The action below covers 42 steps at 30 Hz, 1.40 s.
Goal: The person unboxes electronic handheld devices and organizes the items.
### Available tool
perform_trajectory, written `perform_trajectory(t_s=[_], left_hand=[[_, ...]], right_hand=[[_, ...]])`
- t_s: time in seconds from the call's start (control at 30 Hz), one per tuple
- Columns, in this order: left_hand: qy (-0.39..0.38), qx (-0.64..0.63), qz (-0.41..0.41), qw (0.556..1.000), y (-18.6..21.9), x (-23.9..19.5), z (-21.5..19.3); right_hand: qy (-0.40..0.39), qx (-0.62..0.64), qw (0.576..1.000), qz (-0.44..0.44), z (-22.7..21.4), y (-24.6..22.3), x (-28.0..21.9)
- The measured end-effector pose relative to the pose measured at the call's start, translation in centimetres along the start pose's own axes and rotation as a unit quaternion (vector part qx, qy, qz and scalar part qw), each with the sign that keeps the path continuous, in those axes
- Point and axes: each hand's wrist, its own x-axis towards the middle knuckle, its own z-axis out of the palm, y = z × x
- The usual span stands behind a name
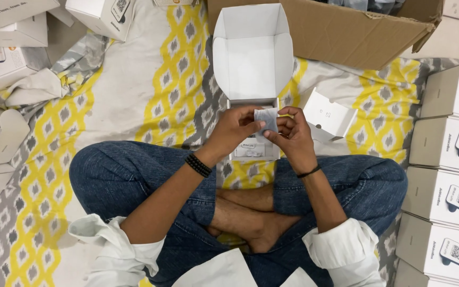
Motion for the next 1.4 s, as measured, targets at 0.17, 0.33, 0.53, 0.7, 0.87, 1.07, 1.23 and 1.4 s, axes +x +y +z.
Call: perform_trajectory(t_s=[0.17, 0.33, 0.53, 0.7, 0.87, 1.07, 1.23, 1.4], left_hand=[[0.097, -0.052, -0.028, 0.993, -0.9, -1.3, 1.9], [0.169, -0.070, -0.087, 0.979, 0.8, -2.8, 3.2], [0.056, 0.431, -0.074, 0.898, 1.3, -2.3, 0.3], [0.114, 0.673, 0.140, 0.717, -1.3, 0.4, -0.9], [0.112, 0.733, 0.101, 0.664, -3.2, 1.5, -1.6], [0.121, 0.716, 0.089, 0.681, -3.2, 2.0, -1.3], [0.131, 0.706, 0.091, 0.690, -3.7, 1.9, -1.4], [0.138, 0.696, 0.091, 0.699, -4.2, 2.0, -1.4]], right_hand=[[0.088, -0.283, 0.950, -0.100, 2.3, -2.5, -1.9], [0.144, -0.511, 0.835, -0.143, 4.5, -1.7, -4.0], [0.154, -0.557, 0.814, -0.063, 5.0, -1.6, -4.3], [0.134, -0.588, 0.797, 0.000, 6.3, -1.4, -3.1], [0.058, -0.608, 0.787, 0.093, 6.6, -5.8, -4.3], [0.027, -0.633, 0.759, 0.153, 6.8, -5.3, -3.0], [0.075, -0.619, 0.778, 0.079, 7.1, -1.4, 0.1], [0.133, -0.581, 0.802, 0.050, 7.8, -0.8, 0.8]])
